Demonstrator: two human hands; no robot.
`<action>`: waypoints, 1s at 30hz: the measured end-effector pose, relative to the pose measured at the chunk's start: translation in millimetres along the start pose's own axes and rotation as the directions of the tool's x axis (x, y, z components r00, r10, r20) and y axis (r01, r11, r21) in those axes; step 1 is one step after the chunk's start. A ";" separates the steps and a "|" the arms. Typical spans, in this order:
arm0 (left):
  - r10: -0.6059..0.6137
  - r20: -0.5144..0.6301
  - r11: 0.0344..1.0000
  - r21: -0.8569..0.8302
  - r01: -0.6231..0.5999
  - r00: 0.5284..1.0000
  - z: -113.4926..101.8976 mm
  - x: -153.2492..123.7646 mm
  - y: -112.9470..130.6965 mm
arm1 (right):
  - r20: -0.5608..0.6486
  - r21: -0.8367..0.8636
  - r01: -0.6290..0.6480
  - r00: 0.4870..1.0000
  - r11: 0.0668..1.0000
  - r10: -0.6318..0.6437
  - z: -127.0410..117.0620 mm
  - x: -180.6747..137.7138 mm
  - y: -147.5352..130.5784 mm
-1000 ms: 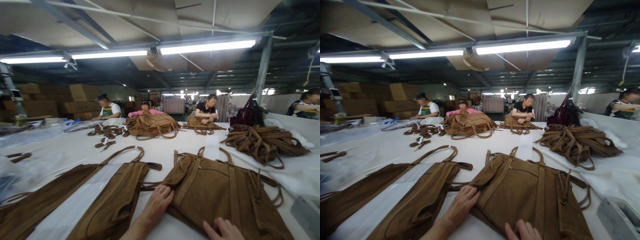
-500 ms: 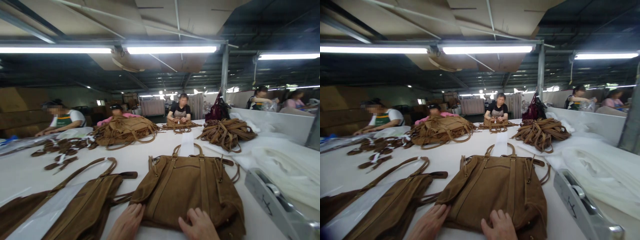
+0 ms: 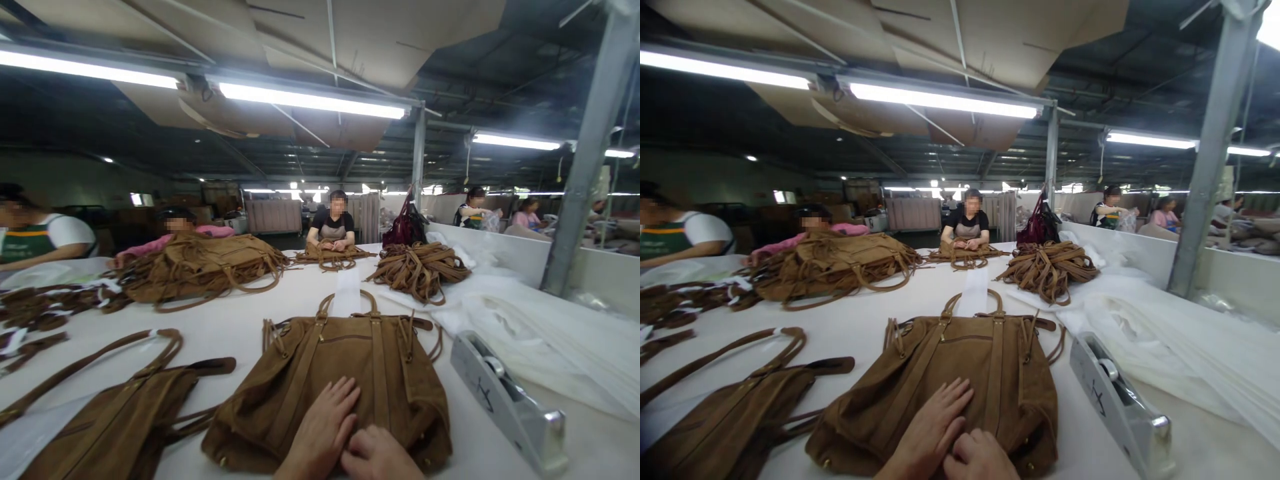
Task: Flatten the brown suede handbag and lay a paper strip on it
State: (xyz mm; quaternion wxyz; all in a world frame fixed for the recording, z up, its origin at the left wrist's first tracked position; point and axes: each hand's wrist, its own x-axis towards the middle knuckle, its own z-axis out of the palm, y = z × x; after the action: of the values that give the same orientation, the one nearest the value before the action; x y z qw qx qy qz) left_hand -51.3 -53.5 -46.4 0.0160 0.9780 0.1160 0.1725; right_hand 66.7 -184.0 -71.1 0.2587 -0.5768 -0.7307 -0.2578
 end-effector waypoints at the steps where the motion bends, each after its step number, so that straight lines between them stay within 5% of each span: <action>1: 0.023 -0.004 1.000 0.016 -0.023 1.000 1.8 -2.1 -2.2 | 0.117 0.089 0.072 0.990 0.993 -0.082 -20.2 1.1 10.4; 5: 0.068 -0.009 0.997 0.042 -0.067 0.998 -7.8 -1.1 1.9 | 0.368 0.170 -0.067 0.930 0.983 -0.001 -111.1 5.4 58.6; 8: 0.066 -0.002 0.997 0.034 -0.066 0.998 -13.1 2.1 7.1 | 0.484 0.189 -0.089 0.875 0.978 -0.014 -143.6 1.4 88.3; 11: 0.059 -0.015 0.998 0.017 -0.059 0.998 -14.0 3.1 8.5 | 0.502 0.161 -0.021 0.863 0.987 -0.064 -140.2 -12.0 101.6; 17: 0.056 0.033 0.998 -0.014 -0.056 0.998 -15.2 4.4 8.8 | 0.261 -0.208 0.259 0.944 0.943 -0.202 -114.2 -65.1 88.4; 20: 0.049 0.069 0.998 -0.035 -0.047 0.996 -14.0 5.7 8.8 | 0.297 -0.261 0.273 0.935 0.926 -0.193 -113.4 -79.4 83.8; 23: 0.031 0.105 0.998 -0.054 -0.025 0.994 -12.2 7.4 7.8 | 0.404 -0.089 0.096 0.913 0.991 -0.052 -123.2 -74.5 88.8; 26: 0.018 0.094 0.997 -0.070 -0.012 0.995 -11.8 8.9 6.9 | 0.378 0.038 -0.332 0.878 0.943 0.294 -137.5 -69.0 98.8; 28: 0.018 0.092 0.997 -0.078 -0.011 0.996 -12.7 9.6 7.1 | 0.338 0.099 -0.576 0.786 0.811 0.517 -142.1 -74.6 102.8; 30: 0.017 0.102 0.997 -0.082 -0.009 0.995 -14.3 9.9 7.9 | 0.441 0.208 -0.759 0.636 0.618 0.633 -138.2 -87.3 101.5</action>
State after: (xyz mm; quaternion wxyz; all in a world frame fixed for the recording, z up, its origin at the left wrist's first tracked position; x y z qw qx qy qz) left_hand -45.4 -59.0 -29.1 0.0608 0.9848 0.1014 0.1269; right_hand 194.5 -318.8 -20.8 0.3200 -0.7906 -0.5109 0.1081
